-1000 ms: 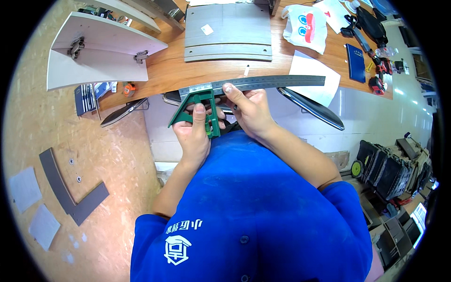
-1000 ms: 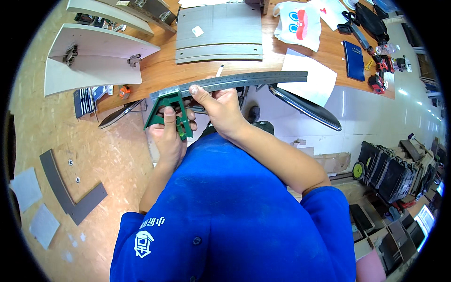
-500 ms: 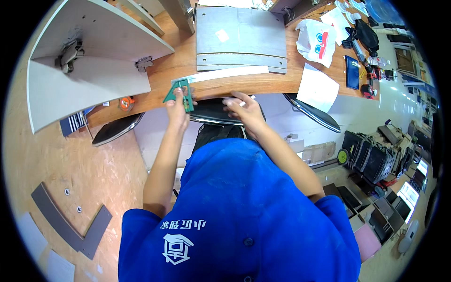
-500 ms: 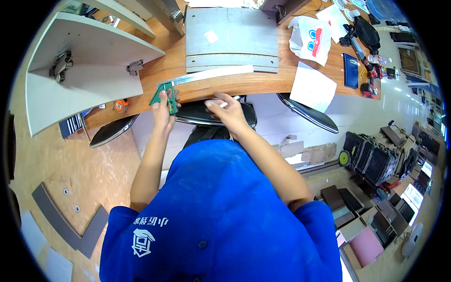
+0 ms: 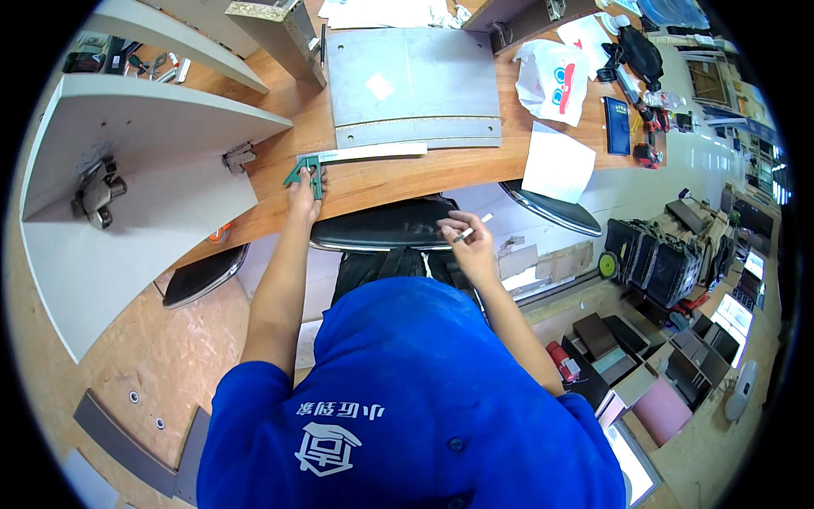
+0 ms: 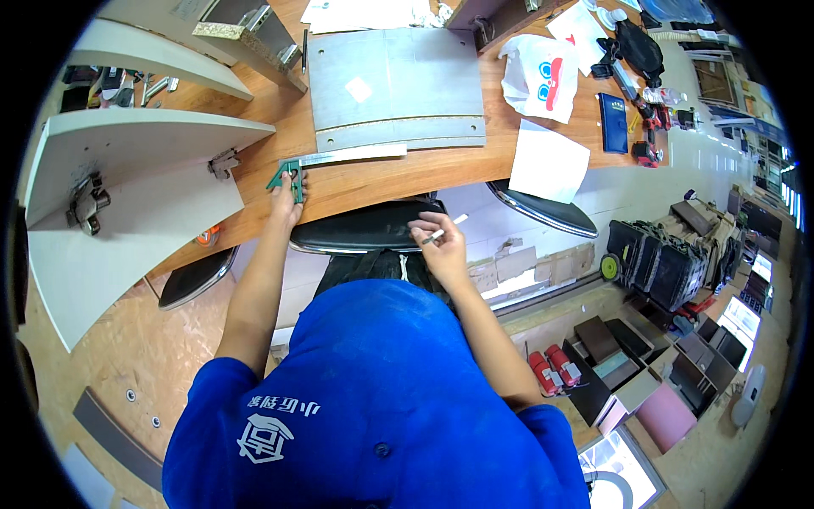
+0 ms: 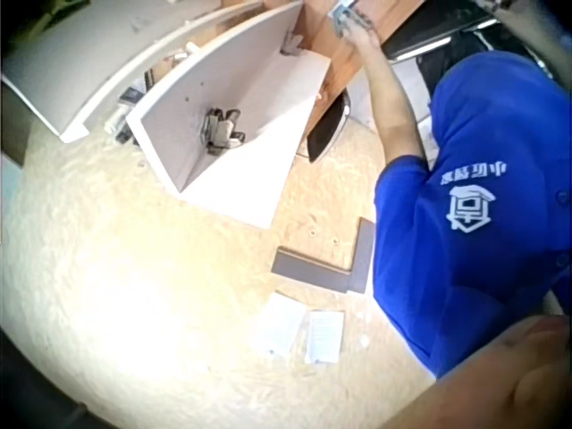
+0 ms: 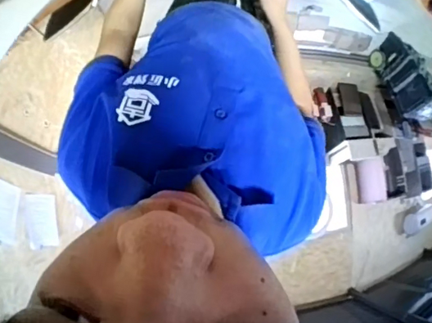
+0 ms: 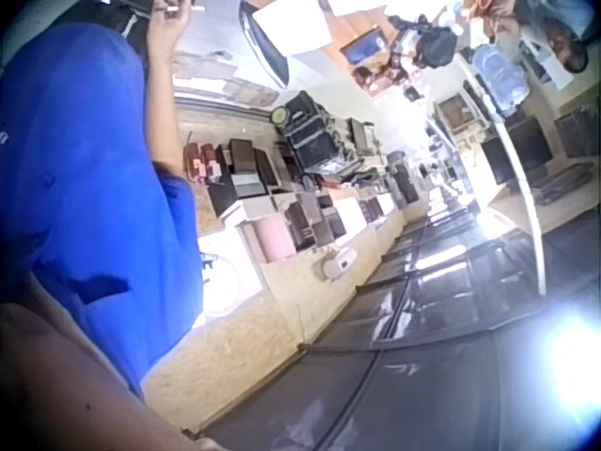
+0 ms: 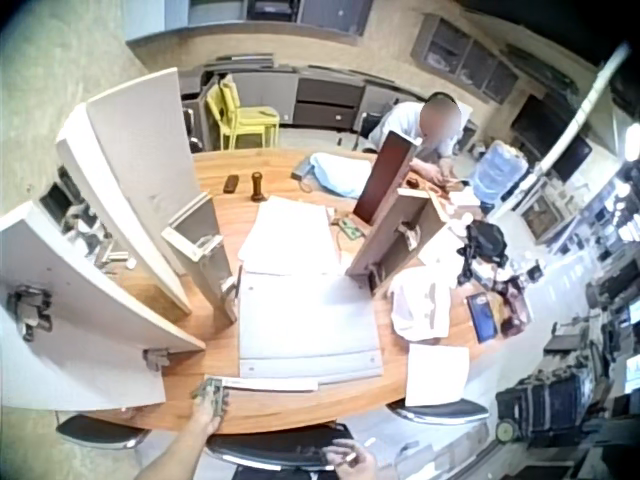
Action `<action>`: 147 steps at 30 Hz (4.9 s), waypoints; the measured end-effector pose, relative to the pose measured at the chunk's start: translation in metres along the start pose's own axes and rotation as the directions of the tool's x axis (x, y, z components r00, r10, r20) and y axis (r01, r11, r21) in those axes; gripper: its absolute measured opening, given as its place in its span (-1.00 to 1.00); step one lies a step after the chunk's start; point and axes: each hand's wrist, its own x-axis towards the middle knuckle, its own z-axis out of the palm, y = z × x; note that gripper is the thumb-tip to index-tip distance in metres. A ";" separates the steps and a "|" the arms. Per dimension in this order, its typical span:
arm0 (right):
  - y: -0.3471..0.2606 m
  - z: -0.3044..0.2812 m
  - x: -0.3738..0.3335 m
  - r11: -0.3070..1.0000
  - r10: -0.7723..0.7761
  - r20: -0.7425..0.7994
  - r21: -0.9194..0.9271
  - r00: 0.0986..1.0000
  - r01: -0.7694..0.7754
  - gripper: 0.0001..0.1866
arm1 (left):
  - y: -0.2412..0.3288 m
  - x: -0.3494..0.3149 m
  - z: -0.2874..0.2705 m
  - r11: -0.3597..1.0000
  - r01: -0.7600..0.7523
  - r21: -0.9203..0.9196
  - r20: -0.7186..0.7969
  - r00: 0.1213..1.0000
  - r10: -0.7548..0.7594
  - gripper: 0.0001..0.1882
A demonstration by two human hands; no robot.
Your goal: The person uses a combination square and a marker to draw precise lines on the back of a cabinet door. They repeatedly measure and mark the surface, adjusting the square to ensure alignment. The task involves careful placement of the tool and drawing straight lines for assembly or installation purposes.
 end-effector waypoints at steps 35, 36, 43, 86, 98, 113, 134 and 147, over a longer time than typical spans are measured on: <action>0.050 0.039 0.184 0.200 -0.109 0.561 -0.796 0.821 0.571 -0.65 | 0.051 -0.034 0.074 -0.031 -0.154 0.988 0.144 0.807 0.573 -0.39; 0.049 0.040 0.185 0.206 -0.108 0.563 -0.794 0.819 0.573 -0.66 | 0.046 -0.033 0.080 -0.088 -0.186 0.979 0.201 0.767 0.609 -0.30; 0.048 0.039 0.187 0.143 -0.102 0.587 -0.791 0.803 0.595 -0.67 | 0.019 -0.033 0.085 -0.148 -0.165 0.975 0.218 0.839 0.499 -0.17; 0.055 0.017 0.193 0.289 -0.132 0.622 -0.721 0.772 0.630 -0.70 | 0.009 -0.017 0.147 0.060 0.144 0.988 -0.155 0.865 0.478 0.03; 0.054 0.014 0.195 0.347 -0.214 0.611 -0.682 0.762 0.644 -0.70 | 0.013 -0.019 0.159 0.146 0.190 0.971 -0.237 0.845 0.480 0.22; 0.058 0.015 0.194 0.342 -0.241 0.577 -0.702 0.781 0.624 -0.67 | -0.037 -0.045 0.139 -0.081 -0.148 0.986 0.166 0.767 0.620 -0.18; 0.057 0.011 0.205 0.360 -0.352 0.578 -0.643 0.736 0.676 -0.70 | -0.062 -0.048 0.162 -0.271 -0.195 0.943 0.301 0.847 0.438 -0.17; 0.005 0.135 0.274 0.860 -0.191 0.601 -0.278 0.776 0.428 -0.76 | -0.068 -0.045 0.162 -0.277 -0.253 0.927 0.367 0.766 0.528 -0.30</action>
